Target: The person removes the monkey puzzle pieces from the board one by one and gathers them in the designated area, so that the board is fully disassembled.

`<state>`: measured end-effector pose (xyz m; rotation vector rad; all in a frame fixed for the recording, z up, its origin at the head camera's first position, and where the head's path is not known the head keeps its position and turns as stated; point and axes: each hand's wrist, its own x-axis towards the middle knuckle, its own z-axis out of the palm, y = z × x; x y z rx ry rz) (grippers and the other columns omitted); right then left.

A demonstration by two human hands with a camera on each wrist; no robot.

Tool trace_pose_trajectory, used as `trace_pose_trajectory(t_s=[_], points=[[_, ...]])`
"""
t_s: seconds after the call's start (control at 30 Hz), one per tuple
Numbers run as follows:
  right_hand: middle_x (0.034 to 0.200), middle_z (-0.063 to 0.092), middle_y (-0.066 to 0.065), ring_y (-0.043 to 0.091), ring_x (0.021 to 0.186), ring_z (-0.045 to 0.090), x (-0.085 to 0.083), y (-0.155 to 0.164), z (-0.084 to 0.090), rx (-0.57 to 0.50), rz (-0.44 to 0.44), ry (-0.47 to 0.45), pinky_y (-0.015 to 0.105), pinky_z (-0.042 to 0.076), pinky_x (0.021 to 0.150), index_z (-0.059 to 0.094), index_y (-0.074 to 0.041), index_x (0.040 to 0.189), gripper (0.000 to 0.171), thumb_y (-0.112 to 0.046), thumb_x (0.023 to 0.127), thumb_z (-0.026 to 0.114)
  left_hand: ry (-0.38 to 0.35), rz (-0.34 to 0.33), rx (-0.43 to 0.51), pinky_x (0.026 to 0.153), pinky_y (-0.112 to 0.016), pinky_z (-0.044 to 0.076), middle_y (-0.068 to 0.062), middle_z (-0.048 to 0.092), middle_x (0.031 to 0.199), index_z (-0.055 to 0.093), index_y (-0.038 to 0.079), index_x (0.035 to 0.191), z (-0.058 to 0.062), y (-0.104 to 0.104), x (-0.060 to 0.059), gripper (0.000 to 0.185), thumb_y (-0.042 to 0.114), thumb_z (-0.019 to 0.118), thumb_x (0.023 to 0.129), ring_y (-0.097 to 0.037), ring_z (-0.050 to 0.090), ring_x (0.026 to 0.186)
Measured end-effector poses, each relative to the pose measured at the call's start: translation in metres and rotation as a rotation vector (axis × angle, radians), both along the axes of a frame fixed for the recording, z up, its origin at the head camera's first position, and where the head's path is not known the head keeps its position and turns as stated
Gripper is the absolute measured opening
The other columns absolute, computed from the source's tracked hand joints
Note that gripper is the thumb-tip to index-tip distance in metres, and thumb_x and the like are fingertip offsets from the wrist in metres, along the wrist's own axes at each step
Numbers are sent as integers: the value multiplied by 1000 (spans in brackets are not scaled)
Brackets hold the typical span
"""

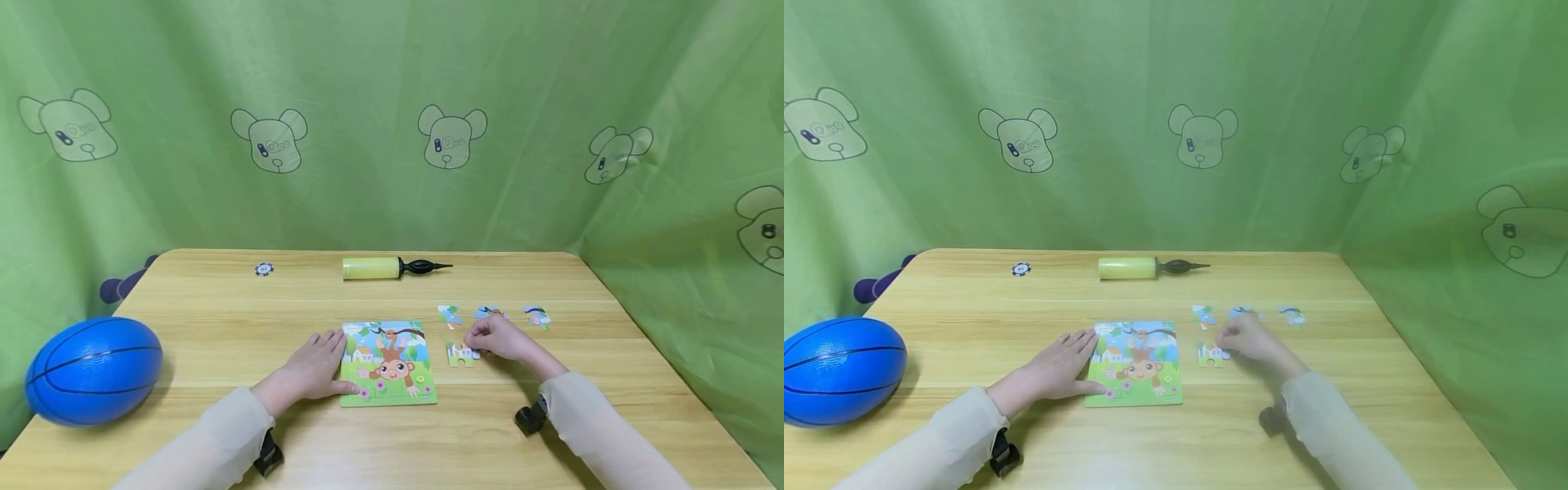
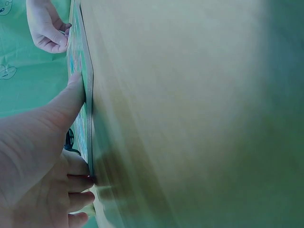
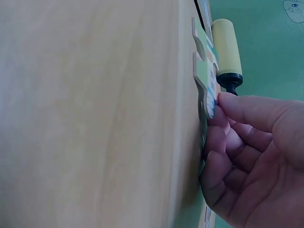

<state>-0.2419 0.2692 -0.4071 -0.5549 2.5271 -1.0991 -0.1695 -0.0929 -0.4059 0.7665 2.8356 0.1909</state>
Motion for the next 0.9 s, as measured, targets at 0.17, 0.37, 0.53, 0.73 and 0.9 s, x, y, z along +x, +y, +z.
trace_pose_trajectory(t_s=[0.17, 0.37, 0.53, 0.73, 0.9], points=[[63, 57, 3, 11, 54, 43, -1, -1, -1, 9, -17, -16, 19, 36, 47, 68, -1, 82, 13, -6, 89, 59, 0, 1, -11, 109, -46, 15, -21, 23, 147, 27, -7, 140, 0, 0, -1, 96, 64, 51, 81, -34, 20, 134], [63, 57, 3, 12, 55, 44, -1, -3, 1, 22, -20, -9, 20, 37, 47, 68, 0, 83, 13, -8, 89, 60, -2, 5, -16, 109, -45, 16, -21, 23, 147, 27, -7, 141, 0, 0, -1, 96, 64, 52, 81, -34, 20, 135], [65, 57, 4, 13, 57, 45, -1, -7, 4, 21, -19, 2, 21, 39, 48, 68, 0, 84, 14, -10, 89, 60, -7, 6, -19, 109, -46, 16, -21, 22, 147, 27, -7, 141, 0, 0, 0, 96, 63, 52, 81, -34, 19, 135], [68, 60, 4, 11, 56, 46, 4, -23, 10, 17, -9, 49, 20, 39, 48, 68, 0, 87, 11, -11, 87, 63, -6, 3, -17, 109, -46, 16, -21, 23, 147, 27, -7, 141, 0, 0, 0, 95, 63, 52, 81, -34, 20, 134], [75, 61, 1, 14, 62, 51, 8, -42, 12, 25, 37, 94, 24, 46, 53, 68, -2, 91, 13, -12, 85, 65, 0, -1, -14, 109, -46, 16, -21, 23, 146, 28, -7, 140, 0, 0, 0, 96, 63, 52, 81, -34, 20, 134]])
